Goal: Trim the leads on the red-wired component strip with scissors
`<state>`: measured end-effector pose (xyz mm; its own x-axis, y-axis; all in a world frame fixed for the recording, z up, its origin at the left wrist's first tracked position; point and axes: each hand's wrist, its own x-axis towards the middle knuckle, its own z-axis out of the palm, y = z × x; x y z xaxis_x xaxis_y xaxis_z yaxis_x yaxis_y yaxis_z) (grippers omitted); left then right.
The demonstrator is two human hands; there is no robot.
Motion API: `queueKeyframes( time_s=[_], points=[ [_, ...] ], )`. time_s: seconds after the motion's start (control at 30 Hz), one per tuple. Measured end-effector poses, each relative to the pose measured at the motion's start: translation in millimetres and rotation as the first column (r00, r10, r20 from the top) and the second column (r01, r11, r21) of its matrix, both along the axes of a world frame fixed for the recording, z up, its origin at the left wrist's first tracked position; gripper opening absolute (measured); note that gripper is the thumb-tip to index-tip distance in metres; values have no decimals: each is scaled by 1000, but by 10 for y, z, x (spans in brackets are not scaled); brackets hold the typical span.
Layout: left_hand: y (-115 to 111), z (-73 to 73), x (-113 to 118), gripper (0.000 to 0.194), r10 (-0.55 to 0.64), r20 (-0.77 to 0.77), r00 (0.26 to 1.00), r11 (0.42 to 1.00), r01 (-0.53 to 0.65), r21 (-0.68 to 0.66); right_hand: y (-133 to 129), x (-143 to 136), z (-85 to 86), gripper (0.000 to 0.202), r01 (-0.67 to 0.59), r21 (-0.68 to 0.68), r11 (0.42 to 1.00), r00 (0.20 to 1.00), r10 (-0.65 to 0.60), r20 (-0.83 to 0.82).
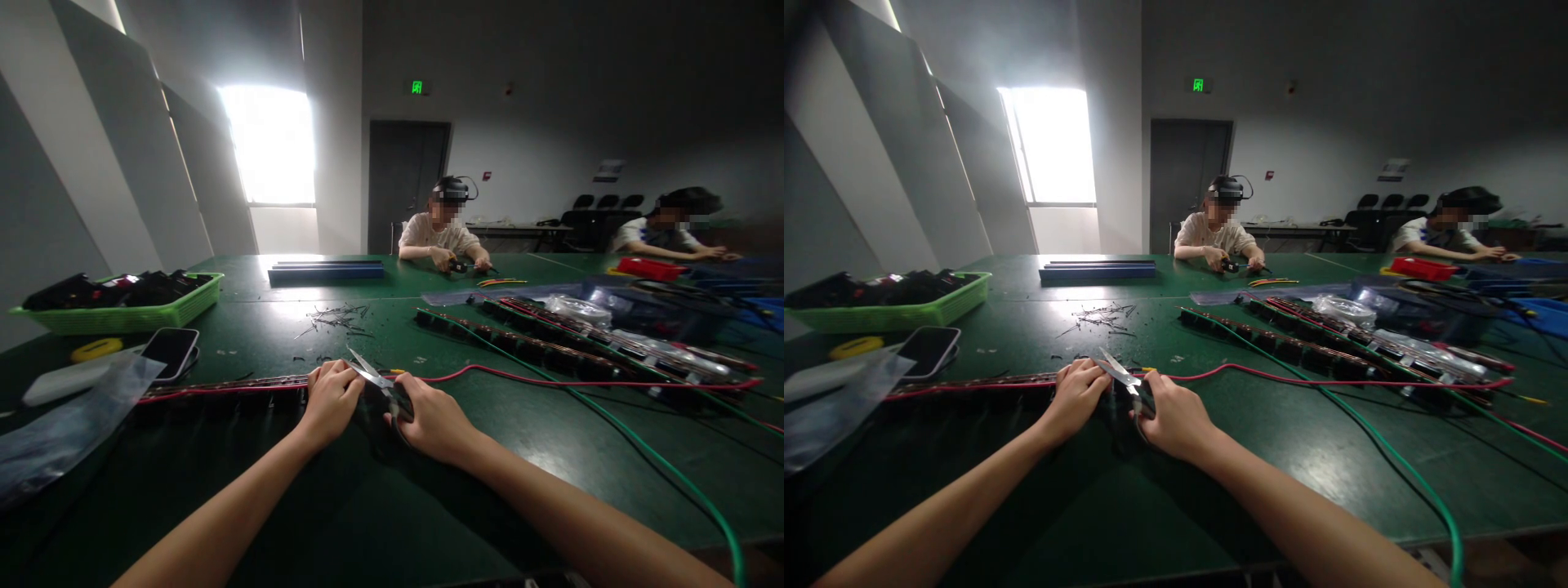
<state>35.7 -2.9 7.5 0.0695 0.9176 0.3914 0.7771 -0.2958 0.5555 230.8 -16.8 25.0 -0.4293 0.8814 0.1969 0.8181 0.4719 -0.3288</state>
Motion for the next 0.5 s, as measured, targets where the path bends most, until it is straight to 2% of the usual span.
queueKeyframes(
  time_s=[0.27, 0.5],
  points=[
    [2, -12, -5, 32, 2, -7, 1000, 1000, -1, 4, 9, 0, -13, 32, -12, 37, 999, 1000, 13, -2],
    [4, -6, -5, 32, -5, 8, 1000, 1000, 4, 2, 2, -6, 2, 32, -17, 50, 999, 1000, 16, 18]
  ],
)
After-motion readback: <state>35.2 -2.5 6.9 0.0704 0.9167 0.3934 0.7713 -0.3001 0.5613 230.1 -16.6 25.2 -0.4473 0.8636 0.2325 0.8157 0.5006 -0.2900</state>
